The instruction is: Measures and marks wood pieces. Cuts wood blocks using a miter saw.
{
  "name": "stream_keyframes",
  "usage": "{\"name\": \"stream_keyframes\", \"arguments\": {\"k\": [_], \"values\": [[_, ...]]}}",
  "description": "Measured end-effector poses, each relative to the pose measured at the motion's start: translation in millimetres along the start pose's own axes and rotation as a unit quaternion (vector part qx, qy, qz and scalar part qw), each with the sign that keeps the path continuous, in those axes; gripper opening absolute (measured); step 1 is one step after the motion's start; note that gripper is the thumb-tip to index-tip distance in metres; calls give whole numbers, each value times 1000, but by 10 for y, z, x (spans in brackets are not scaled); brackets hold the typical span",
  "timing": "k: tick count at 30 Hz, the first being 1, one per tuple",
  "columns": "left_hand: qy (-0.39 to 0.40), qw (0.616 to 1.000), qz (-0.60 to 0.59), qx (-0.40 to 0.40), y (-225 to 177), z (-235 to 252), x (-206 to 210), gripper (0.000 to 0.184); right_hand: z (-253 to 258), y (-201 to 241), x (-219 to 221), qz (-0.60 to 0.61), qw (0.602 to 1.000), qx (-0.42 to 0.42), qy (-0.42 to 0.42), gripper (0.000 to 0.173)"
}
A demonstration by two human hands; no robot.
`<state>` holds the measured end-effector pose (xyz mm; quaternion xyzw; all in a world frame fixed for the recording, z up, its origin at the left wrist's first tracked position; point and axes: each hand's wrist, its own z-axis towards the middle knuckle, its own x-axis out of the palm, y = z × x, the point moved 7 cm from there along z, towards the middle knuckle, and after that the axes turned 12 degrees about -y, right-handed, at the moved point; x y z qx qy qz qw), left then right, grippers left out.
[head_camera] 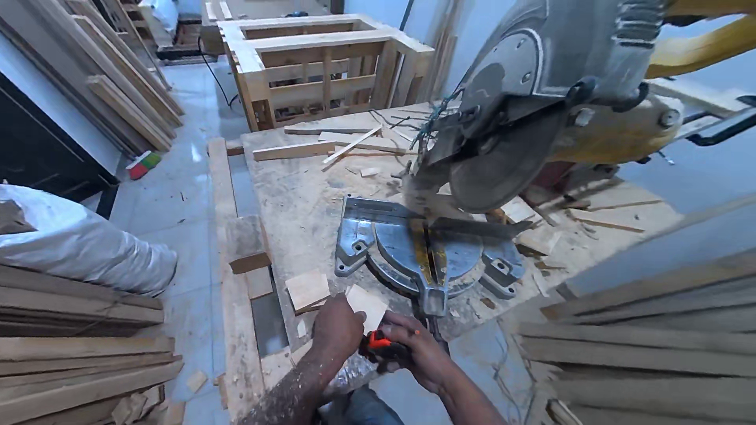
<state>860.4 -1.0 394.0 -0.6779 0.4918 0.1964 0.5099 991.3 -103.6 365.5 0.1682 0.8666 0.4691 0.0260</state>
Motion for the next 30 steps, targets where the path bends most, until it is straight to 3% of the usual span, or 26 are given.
{"name": "stream_keyframes", "arguments": {"k": [4,6,9,13,15,18,21,24,27,30], "values": [[-74,990,-115,17,-20,-194,-517,63,-212,542,204,-65,991,-111,31,72],[-109,979,-174,-1,145,-188,-770,61,-179,838,377,-119,982,-142,47,71],[-160,957,-235,-54,546,-9,-956,50,103,1006,660,-185,973,-118,69,64],[-148,951,-232,-137,1082,275,-684,47,626,807,895,-213,969,-41,122,55],[-179,948,-225,-137,1138,169,-668,54,722,769,816,-195,973,-49,114,54],[-210,936,-245,-141,1245,-223,-720,63,560,750,496,-239,964,-71,90,67],[-86,942,-262,-192,1518,-542,-359,57,316,465,424,-222,963,10,155,53],[-21,932,-274,-238,1602,-731,187,55,226,-36,527,-192,952,86,221,66],[-68,924,-267,-266,1584,-777,285,61,155,-179,696,-161,952,67,250,64],[-118,904,-325,-251,1486,-854,80,51,22,85,764,-207,944,-11,258,64]]}}
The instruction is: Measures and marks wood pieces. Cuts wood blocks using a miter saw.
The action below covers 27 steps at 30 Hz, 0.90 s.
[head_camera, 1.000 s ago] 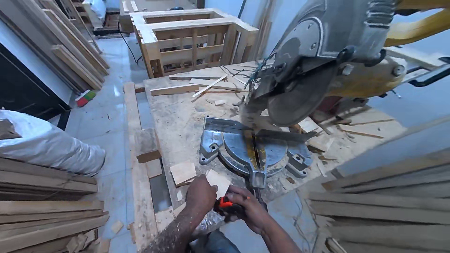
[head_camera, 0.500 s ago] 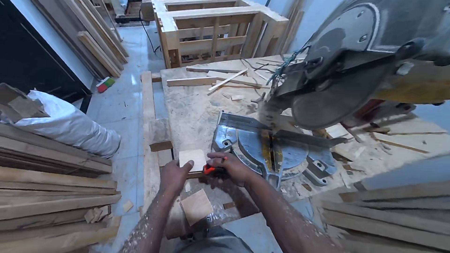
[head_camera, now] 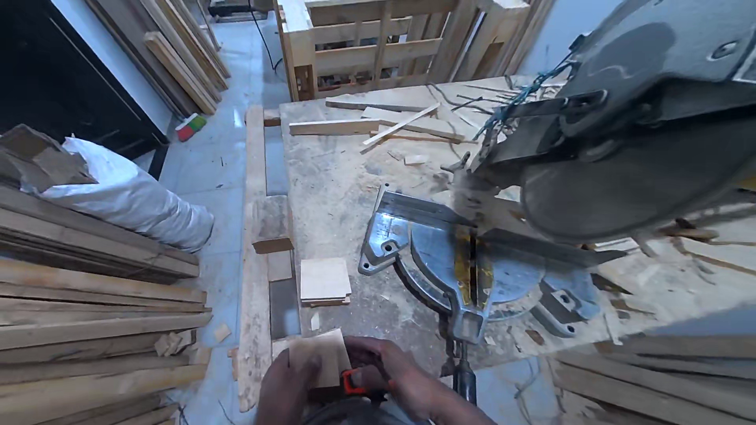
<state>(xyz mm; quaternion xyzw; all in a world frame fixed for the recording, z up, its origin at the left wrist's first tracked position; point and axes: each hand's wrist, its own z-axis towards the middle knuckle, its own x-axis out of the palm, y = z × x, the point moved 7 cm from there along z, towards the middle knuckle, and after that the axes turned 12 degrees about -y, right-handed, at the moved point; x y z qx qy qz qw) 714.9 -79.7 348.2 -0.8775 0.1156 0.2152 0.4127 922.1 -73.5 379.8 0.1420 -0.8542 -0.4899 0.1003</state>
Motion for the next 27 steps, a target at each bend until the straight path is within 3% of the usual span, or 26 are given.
{"name": "stream_keyframes", "arguments": {"k": [2,5,7,10,13,16,19,21,23,27], "values": [[-16,997,-41,67,-371,-97,-176,52,-113,420,-78,-47,997,-63,-11,70],[-47,984,-51,163,-1094,-91,-378,68,-189,1104,-263,-80,987,-126,-58,71],[-55,981,-49,179,-1363,59,-382,59,-95,1281,-426,-88,984,-120,-98,67],[-26,991,-12,131,-1447,386,-231,50,198,1186,-591,-67,989,-70,-113,64],[-23,990,64,123,-1415,559,-132,63,412,936,-657,-5,993,-35,-115,61],[-23,991,-32,125,-1385,599,-230,59,373,729,-806,140,979,-25,-144,53],[4,987,-160,21,-1209,845,-227,72,427,395,-947,247,954,15,-173,40],[39,978,-202,-45,-1140,938,-57,77,554,183,-921,257,952,44,-162,41],[76,967,-230,-76,-1092,960,147,71,700,37,-813,263,951,54,-151,45],[50,955,-278,-92,-1023,1004,278,50,878,-71,-691,247,957,33,-148,54]]}}
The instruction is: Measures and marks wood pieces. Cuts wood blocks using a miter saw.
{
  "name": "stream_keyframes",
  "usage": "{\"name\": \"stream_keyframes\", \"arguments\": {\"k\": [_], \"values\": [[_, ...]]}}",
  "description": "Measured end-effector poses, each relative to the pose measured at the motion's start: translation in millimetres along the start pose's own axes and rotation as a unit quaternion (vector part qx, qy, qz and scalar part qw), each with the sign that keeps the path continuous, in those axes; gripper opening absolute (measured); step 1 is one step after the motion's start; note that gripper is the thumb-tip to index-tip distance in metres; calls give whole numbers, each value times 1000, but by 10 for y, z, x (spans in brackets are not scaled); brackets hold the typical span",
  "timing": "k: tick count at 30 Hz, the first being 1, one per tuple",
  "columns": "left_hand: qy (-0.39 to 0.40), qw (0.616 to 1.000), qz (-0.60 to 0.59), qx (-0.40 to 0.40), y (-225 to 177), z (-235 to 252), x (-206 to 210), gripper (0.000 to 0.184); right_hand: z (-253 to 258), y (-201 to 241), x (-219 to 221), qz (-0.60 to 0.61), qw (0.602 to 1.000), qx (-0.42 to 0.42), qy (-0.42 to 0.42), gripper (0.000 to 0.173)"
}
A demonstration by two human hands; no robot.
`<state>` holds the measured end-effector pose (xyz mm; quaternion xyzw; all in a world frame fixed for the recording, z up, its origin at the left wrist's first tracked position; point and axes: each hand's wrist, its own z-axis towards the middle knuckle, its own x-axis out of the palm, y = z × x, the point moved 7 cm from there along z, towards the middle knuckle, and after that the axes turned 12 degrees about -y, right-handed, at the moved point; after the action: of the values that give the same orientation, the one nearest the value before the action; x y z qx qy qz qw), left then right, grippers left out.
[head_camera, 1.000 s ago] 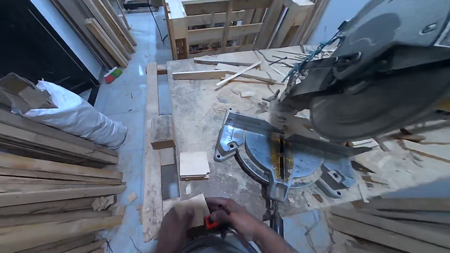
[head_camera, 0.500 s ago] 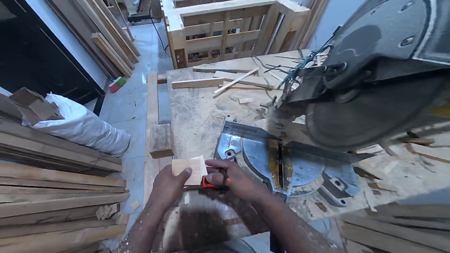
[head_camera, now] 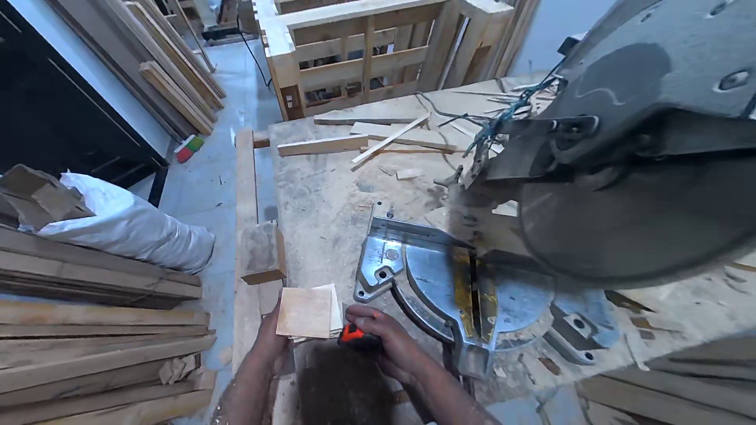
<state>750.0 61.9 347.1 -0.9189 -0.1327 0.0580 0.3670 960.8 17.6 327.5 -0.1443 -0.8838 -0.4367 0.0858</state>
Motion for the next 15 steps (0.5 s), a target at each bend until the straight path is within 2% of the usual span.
{"name": "stream_keyframes", "arguments": {"k": [3,6,9,11,15], "values": [[17,1000,10,7,-10,35,-11,45,-2,-80,59,-7,1000,-12,27,51],[38,998,23,49,-38,-5,-66,47,-60,-117,162,3,999,-40,23,41],[46,997,-5,60,-119,-140,-206,48,-235,-114,328,-22,998,-61,1,48],[46,998,-11,51,-215,-239,-391,46,-412,-82,503,-56,997,-57,-22,49],[89,989,59,103,-323,-135,-1029,56,-678,12,1134,-89,992,-82,-38,36]]}}
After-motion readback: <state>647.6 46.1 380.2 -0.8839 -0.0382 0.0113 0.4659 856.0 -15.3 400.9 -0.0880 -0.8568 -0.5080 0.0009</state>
